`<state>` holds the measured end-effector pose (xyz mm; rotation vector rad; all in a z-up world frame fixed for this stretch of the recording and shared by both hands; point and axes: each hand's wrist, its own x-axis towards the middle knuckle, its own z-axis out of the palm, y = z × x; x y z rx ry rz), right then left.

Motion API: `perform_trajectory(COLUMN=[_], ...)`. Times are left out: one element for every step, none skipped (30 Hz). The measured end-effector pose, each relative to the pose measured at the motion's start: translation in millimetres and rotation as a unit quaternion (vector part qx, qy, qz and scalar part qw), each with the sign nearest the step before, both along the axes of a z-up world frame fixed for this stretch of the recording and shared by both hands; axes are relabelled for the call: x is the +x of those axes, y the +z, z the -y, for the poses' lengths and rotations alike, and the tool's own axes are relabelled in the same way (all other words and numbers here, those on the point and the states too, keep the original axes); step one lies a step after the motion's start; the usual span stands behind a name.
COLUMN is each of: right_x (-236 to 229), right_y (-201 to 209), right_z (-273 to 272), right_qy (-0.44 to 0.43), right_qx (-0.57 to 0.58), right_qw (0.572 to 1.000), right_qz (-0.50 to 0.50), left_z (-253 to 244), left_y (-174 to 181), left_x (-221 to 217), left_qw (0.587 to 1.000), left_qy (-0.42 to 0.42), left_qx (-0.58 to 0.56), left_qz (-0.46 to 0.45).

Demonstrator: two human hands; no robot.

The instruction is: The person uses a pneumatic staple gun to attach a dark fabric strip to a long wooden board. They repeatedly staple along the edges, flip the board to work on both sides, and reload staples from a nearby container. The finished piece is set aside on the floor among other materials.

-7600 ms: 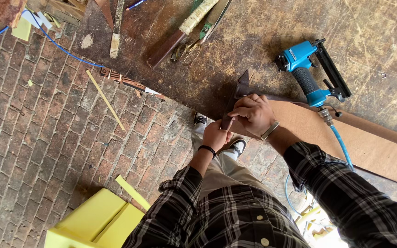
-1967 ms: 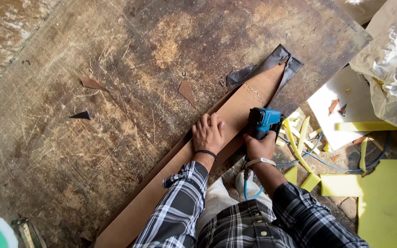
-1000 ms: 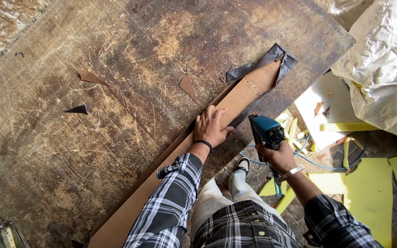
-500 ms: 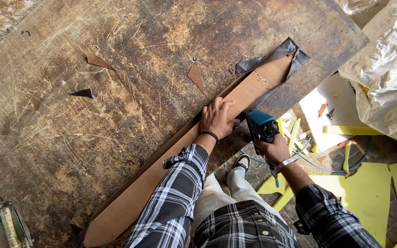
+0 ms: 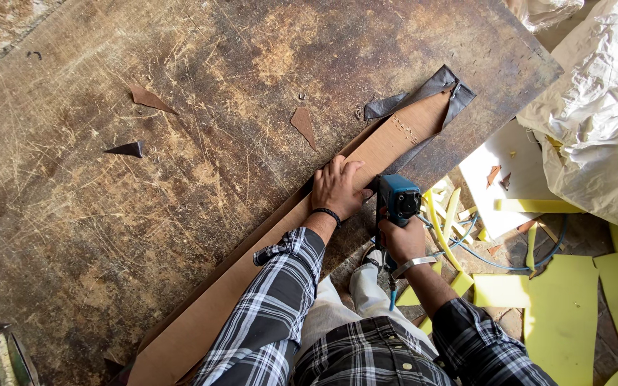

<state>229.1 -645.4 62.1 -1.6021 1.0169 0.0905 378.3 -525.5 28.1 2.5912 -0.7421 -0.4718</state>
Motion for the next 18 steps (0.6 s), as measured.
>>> perform_trajectory(right_x=[-1.0, -1.5, -3.8, -6.1, -10.1, -16.6, -14.8, -16.8, -21.6, -23.6, -24.8, -24.1, -29.7, -34.1, -29.5, -25.9, -16.5, -7.8], right_y=[-1.9, -3.5, -4.1, -3.9, -1.4, 3.0, 5.7, 10.1, 15.3, 18.9, 21.7, 23.9, 26.9, 29.6, 30.2, 31.4, 32.3, 33.1], right_z=[0.4, 2.7, 5.7, 9.2, 13.2, 15.9, 19.5, 20.7, 19.6, 17.4, 16.2, 16.5, 13.3, 9.3, 4.4, -2.6, -7.8, -16.4], right_qy=[0.009, 0.009, 0.009, 0.008, 0.018, 0.028, 0.043, 0.043, 0.048, 0.054, 0.081, 0.109, 0.143, 0.175, 0.209, 0.243, 0.294, 0.344], right_qx=[-0.02, -0.001, 0.016, 0.033, 0.034, 0.034, 0.035, 0.04, 0.051, 0.061, 0.047, 0.032, 0.019, 0.02, 0.023, 0.027, 0.013, -0.001], right_qw=[1.0, 1.0, 1.0, 0.999, 0.999, 0.999, 0.998, 0.998, 0.997, 0.997, 0.995, 0.992, 0.987, 0.982, 0.975, 0.967, 0.953, 0.936], right_qz=[-0.009, -0.002, 0.005, 0.012, -0.004, -0.02, -0.031, -0.023, -0.018, -0.014, -0.03, -0.045, -0.064, -0.07, -0.072, -0.074, -0.077, -0.078], left_z=[-0.6, -1.5, -0.9, -0.9, -1.3, -2.0, -3.6, -6.8, -18.4, -31.6, -46.1, -65.9, -91.1, -117.9, -147.1, -176.2, -202.9, -225.6], left_y=[1.8, 3.8, 5.5, 7.1, 9.1, 11.3, 13.0, 14.4, 15.6, 16.6, 17.5, 17.8, 18.5, 20.2, 23.4, 27.9, 32.2, 37.0], left_x=[0.8, 1.8, 2.1, 3.1, 1.8, -0.8, 2.0, 2.9, -0.5, -7.2, -18.2, -26.5, -42.1, -59.3, -73.2, -90.2, -106.3, -123.2], left_qw=[1.0, 1.0, 1.0, 1.0, 0.999, 0.999, 0.999, 0.999, 0.996, 0.99, 0.982, 0.981, 0.979, 0.978, 0.974, 0.962, 0.96, 0.95], left_qy=[0.003, 0.007, 0.006, 0.006, 0.007, 0.001, -0.002, -0.004, -0.004, -0.005, -0.002, 0.017, 0.043, 0.068, 0.145, 0.222, 0.257, 0.291], left_qx=[-0.001, -0.003, -0.004, -0.006, -0.007, -0.017, -0.028, -0.038, -0.084, -0.129, -0.173, -0.178, -0.18, -0.183, -0.17, -0.159, -0.103, -0.044], left_qz=[-0.012, -0.024, -0.027, -0.03, -0.034, -0.033, -0.026, -0.019, 0.014, 0.048, 0.082, 0.082, 0.079, 0.077, 0.033, -0.011, 0.046, 0.102])
